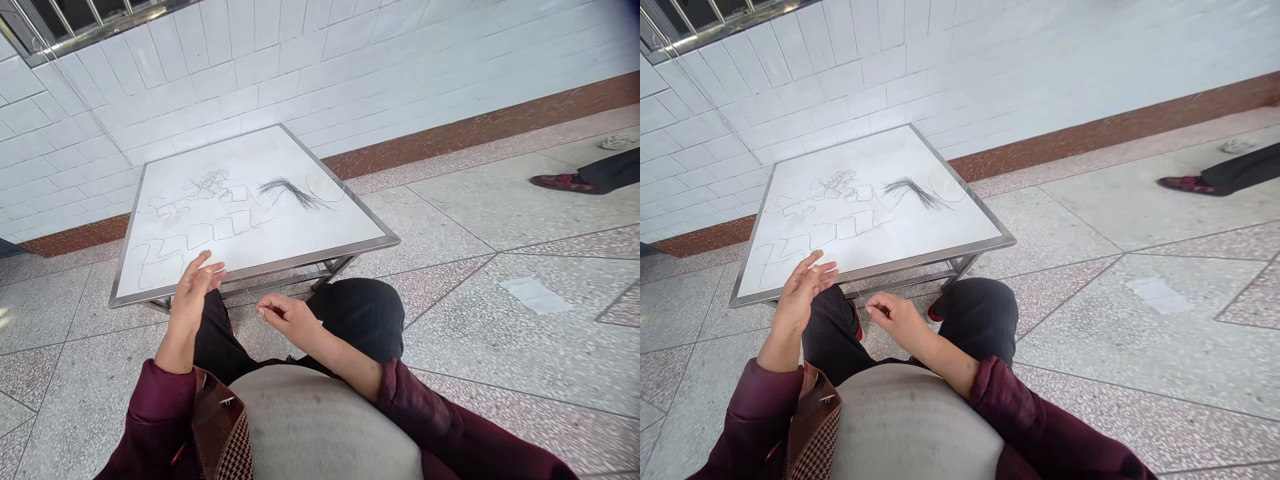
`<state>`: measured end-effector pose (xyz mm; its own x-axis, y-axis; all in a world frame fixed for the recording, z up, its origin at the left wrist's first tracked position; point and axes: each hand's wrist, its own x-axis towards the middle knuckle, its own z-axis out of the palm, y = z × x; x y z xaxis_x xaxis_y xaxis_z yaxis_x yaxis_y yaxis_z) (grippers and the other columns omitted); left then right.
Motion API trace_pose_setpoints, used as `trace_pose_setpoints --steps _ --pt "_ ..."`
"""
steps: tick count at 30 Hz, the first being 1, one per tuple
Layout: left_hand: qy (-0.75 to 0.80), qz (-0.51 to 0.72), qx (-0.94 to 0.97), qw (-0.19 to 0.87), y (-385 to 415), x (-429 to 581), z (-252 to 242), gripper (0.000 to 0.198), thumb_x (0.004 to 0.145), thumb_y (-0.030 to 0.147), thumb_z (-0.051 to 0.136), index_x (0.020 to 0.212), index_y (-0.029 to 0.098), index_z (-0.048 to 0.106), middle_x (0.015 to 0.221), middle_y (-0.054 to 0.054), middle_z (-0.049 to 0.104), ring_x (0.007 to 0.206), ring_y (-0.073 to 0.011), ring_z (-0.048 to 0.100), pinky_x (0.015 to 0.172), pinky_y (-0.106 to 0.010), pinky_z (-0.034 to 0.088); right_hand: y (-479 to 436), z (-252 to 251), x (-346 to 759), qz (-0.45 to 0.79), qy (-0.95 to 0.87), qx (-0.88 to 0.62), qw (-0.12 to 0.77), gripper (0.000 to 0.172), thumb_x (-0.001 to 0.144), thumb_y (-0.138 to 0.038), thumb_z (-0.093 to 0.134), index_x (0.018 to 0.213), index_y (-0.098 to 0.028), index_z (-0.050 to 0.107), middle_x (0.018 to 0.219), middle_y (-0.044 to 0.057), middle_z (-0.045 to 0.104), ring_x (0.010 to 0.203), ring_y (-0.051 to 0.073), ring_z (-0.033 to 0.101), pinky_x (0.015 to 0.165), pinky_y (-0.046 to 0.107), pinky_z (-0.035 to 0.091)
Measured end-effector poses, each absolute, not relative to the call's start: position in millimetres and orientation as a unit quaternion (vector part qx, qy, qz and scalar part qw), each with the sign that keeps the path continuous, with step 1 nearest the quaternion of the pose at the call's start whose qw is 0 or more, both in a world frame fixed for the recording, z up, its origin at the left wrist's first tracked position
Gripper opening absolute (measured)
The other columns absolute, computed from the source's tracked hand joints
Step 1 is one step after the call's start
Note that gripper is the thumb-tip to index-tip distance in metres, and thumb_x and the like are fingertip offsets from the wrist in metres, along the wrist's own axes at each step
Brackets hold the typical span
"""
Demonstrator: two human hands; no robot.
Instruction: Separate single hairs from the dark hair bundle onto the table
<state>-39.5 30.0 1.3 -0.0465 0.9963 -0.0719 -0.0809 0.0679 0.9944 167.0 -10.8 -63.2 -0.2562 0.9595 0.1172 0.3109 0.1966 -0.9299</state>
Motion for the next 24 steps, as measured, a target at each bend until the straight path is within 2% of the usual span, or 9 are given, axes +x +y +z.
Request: trace_pose_setpoints --steps 2,4,8,10,14,17,20,24 --pt "0.492 0.565 0.380 0.543 30.3 -48.2 -4.6 0.047 0.085 0.044 0.059 0.124 0.018 0.056 0.112 -0.012 0.070 0.098 -0.0211 0.069 0.080 -0.032 0.053 -9.5 -63.0 167.2 0.436 -0.650 -0.480 0.396 0.015 0.088 -0.031 0.054 0.079 -0.023 0.062 0.066 -0.002 0.058 0.058 0.012 0.048 0.056 0.025 0.036" --pt "0.496 0.591 0.305 0.558 28.9 -51.1 -16.0 0.040 0.083 0.037 0.062 0.118 0.018 0.058 0.111 -0.011 0.071 0.092 -0.0174 0.069 0.074 -0.027 0.053 -8.2 -63.5 167.1 0.455 -0.630 -0.479 0.407 0.016 0.089 -0.033 0.053 0.080 -0.023 0.062 0.066 -0.002 0.058 0.059 0.013 0.049 0.055 0.025 0.037" --pt "0.496 0.501 0.261 0.659 19.8 -34.5 -45.9 0.039 0.075 0.025 0.072 0.111 0.017 0.061 0.110 -0.010 0.071 0.089 -0.0148 0.068 0.070 -0.023 0.051 -6.9 -63.5 165.2 0.532 -0.590 -0.444 0.415 0.018 0.088 -0.037 0.054 0.081 -0.022 0.062 0.066 -0.002 0.055 0.056 0.011 0.044 0.052 0.024 0.034" --pt "0.483 0.472 0.258 0.691 15.0 -21.1 -57.3 0.041 0.074 0.026 0.074 0.112 0.017 0.061 0.116 -0.011 0.068 0.091 -0.0150 0.067 0.071 -0.023 0.050 -7.4 -61.6 164.4 0.585 -0.556 -0.421 0.414 0.020 0.087 -0.040 0.056 0.082 -0.021 0.062 0.066 -0.003 0.052 0.054 0.010 0.040 0.050 0.023 0.032" --pt "0.467 0.528 0.248 0.665 10.7 -4.4 -63.0 0.055 0.072 0.020 0.077 0.123 0.022 0.056 0.129 -0.009 0.060 0.103 -0.0137 0.062 0.078 -0.021 0.049 -8.5 -58.8 165.4 0.735 -0.415 -0.355 0.402 0.028 0.083 -0.047 0.064 0.083 -0.019 0.061 0.065 -0.004 0.045 0.054 0.008 0.034 0.049 0.022 0.028" --pt "0.389 0.529 0.262 0.708 10.1 -1.2 -56.4 0.055 0.076 0.021 0.076 0.127 0.023 0.057 0.133 -0.009 0.058 0.110 -0.0165 0.060 0.084 -0.024 0.049 -8.3 -63.1 166.2 0.826 -0.295 -0.305 0.372 0.031 0.078 -0.045 0.073 0.081 -0.017 0.060 0.066 -0.004 0.041 0.056 0.007 0.031 0.049 0.020 0.026" --pt "0.364 0.544 0.272 0.705 9.6 0.2 -50.6 0.046 0.078 0.025 0.075 0.122 0.021 0.063 0.122 -0.009 0.065 0.098 -0.0141 0.064 0.078 -0.022 0.050 -8.7 -69.5 164.6 0.857 -0.244 -0.289 0.350 0.031 0.075 -0.041 0.077 0.082 -0.016 0.060 0.068 -0.004 0.041 0.057 0.005 0.032 0.050 0.017 0.025" --pt "0.411 0.564 0.287 0.656 8.7 0.8 -49.9 0.035 0.072 0.028 0.079 0.104 0.016 0.071 0.089 -0.006 0.073 0.070 -0.0090 0.065 0.065 -0.019 0.050 -12.4 -71.9 160.3 0.826 -0.300 -0.327 0.346 0.032 0.077 -0.044 0.074 0.084 -0.017 0.061 0.070 -0.004 0.045 0.057 0.005 0.034 0.051 0.018 0.027"
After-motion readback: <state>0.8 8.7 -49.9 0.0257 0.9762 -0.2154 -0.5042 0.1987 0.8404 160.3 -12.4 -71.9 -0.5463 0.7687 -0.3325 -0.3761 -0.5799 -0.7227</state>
